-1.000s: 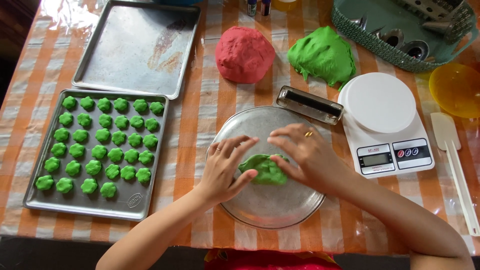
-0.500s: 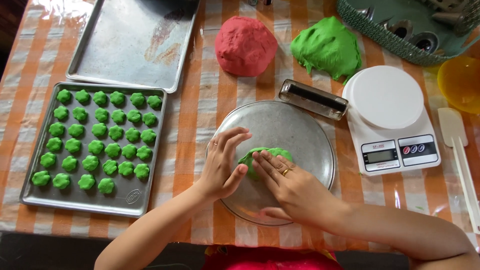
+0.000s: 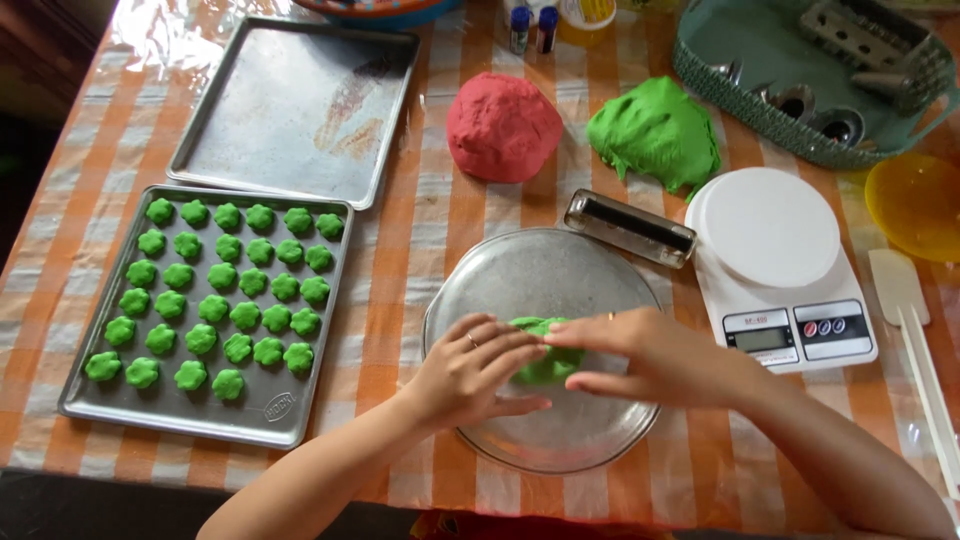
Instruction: Flattening green dough on a metal plate and using a metal mold to cut out small flower-like shapes, then transferring them to a baking tray.
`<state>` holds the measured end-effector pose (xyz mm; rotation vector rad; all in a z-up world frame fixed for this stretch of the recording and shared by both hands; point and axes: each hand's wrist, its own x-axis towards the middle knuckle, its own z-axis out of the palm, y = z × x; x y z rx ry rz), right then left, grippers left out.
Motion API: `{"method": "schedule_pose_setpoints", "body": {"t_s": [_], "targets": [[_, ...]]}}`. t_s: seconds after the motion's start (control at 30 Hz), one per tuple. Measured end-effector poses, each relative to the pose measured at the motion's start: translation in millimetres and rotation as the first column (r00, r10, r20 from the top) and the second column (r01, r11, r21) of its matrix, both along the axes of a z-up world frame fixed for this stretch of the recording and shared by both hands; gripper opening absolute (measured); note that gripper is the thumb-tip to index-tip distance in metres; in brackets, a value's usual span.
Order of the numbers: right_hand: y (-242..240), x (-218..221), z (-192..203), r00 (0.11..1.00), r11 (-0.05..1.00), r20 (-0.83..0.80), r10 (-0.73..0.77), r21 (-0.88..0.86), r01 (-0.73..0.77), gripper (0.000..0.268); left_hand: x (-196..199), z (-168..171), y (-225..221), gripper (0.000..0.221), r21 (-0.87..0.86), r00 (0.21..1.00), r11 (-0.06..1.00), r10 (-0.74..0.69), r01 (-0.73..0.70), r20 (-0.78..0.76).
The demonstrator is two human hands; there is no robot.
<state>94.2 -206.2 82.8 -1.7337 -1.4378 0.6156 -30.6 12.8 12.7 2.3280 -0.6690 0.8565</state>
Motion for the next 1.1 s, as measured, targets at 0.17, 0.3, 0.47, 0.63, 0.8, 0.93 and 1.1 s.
{"method": "schedule_pose_setpoints", "body": {"t_s": [0.17, 0.3, 0.47, 0.63, 0.8, 0.93, 1.1], "targets": [[0.5, -24.4, -22.0, 0.761, 1.0, 0.649, -0.028, 0.029, 0.013, 0.041, 3.5, -8.1, 4.1, 0.028, 0.045, 0.995, 0.999, -0.02, 0.015, 0.099], [2.7, -22.2, -30.6, 0.68, 0.993, 0.726, -0.099, 0.118, 0.019, 0.032, 0.9, -6.5, 3.3, 0.013, 0.14, 0.991, 0.99, -0.008, -0.011, 0.131], [6.2, -7.6, -42.6, 0.847, 0.981, 0.508, -0.156, 0.182, 0.071, 0.021, 0.1, 0.0, 7.3, 0.034, 0.098, 1.0, 0.995, 0.01, -0.012, 0.018], [7.7, -6.1, -19.4, 0.912, 0.992, 0.394, -0.116, 0.089, 0.088, 0.032, 0.5, -9.3, 2.9, 0.015, 0.139, 0.993, 0.988, 0.056, -0.07, 0.103], [6.5, -15.4, -50.9, 0.798, 0.984, 0.578, -0.171, 0.144, 0.107, 0.031, -0.4, -6.0, 2.4, 0.011, 0.178, 0.985, 0.978, 0.083, -0.109, 0.148], [6.6, -11.3, -49.4, 0.815, 0.972, 0.539, -0.212, 0.199, 0.122, 0.02, 5.5, -11.9, 9.7, 0.016, 0.147, 0.994, 0.986, 0.069, -0.08, 0.08], [10.6, -4.8, -36.3, 0.874, 0.966, 0.418, -0.247, 0.174, 0.19, 0.022, 6.4, -19.4, 13.8, 0.057, -0.055, 0.987, 0.998, 0.023, -0.032, -0.159]]}}
